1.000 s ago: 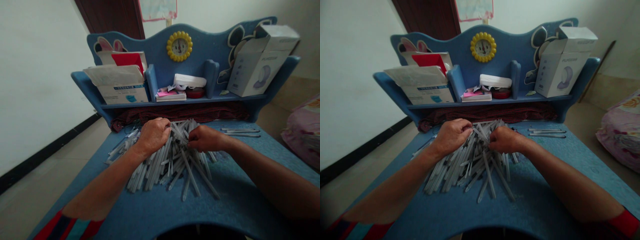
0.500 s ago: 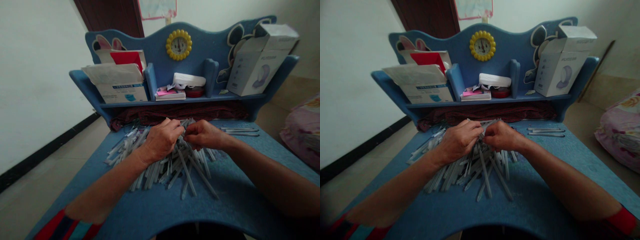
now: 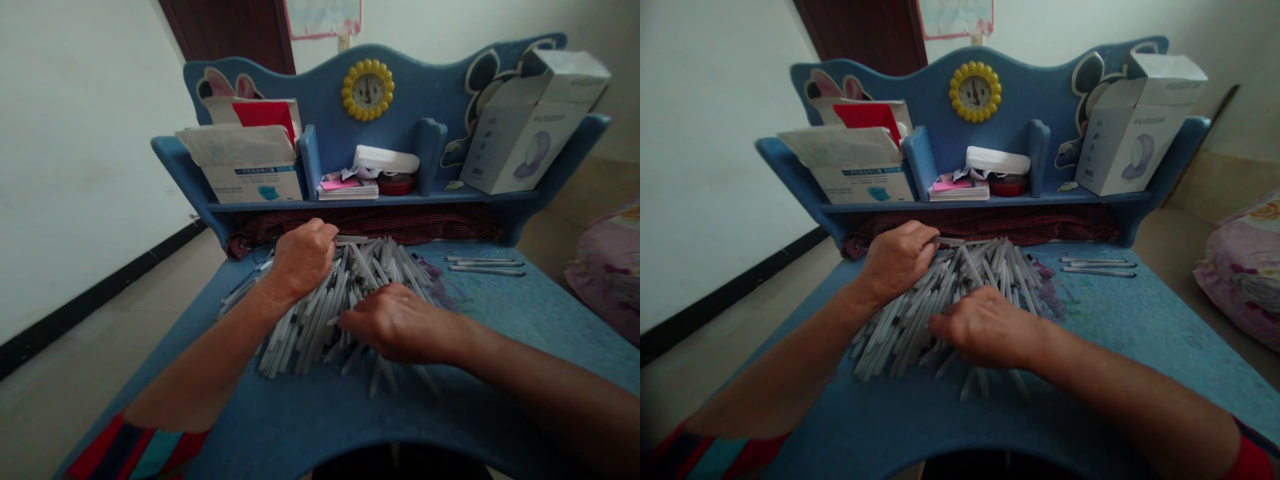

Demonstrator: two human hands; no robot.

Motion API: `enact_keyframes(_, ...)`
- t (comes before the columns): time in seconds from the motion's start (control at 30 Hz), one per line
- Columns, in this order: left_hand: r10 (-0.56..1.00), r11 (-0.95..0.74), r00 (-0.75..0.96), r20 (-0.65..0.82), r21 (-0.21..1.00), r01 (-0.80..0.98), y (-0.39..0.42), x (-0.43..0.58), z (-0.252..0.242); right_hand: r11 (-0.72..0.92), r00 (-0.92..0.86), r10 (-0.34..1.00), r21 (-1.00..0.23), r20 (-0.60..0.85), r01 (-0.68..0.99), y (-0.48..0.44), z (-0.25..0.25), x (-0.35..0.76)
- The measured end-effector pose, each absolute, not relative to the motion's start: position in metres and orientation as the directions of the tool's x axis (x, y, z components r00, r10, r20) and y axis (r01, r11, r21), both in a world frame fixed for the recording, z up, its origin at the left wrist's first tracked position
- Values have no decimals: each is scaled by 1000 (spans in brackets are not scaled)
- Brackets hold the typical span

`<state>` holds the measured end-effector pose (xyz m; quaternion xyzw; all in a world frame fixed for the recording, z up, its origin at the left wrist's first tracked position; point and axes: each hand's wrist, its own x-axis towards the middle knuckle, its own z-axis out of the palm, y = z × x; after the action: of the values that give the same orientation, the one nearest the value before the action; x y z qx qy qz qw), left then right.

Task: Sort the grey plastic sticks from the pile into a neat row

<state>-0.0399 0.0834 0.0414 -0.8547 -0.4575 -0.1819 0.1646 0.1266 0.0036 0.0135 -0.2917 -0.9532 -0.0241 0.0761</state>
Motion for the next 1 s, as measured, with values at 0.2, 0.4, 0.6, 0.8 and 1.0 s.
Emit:
enact_keyframes(0.2, 725, -541, 520, 452, -95, 836, 80, -37, 40, 874, -897, 404, 213, 177, 436, -3, -5, 111)
enact_keyframes(0.4, 729, -544, 521, 444, -86, 835, 81, -37, 39, 862, -891, 380, 254, 250, 439, 2, -11, 112)
enact_keyframes(0.6, 742, -535, 513, 431, -79, 841, 82, -37, 39, 835, -867, 380, 285, 321, 471, 7, -8, 116)
enact_keyframes(0.8, 741, -539, 523, 422, -92, 838, 85, -39, 39, 845, -733, 382, 108, 564, 524, 12, 18, 139)
enact_keyframes(1.0, 738, -548, 530, 418, -88, 832, 91, -42, 37, 696, 35, 632, -586, 774, 415, 17, 53, 174)
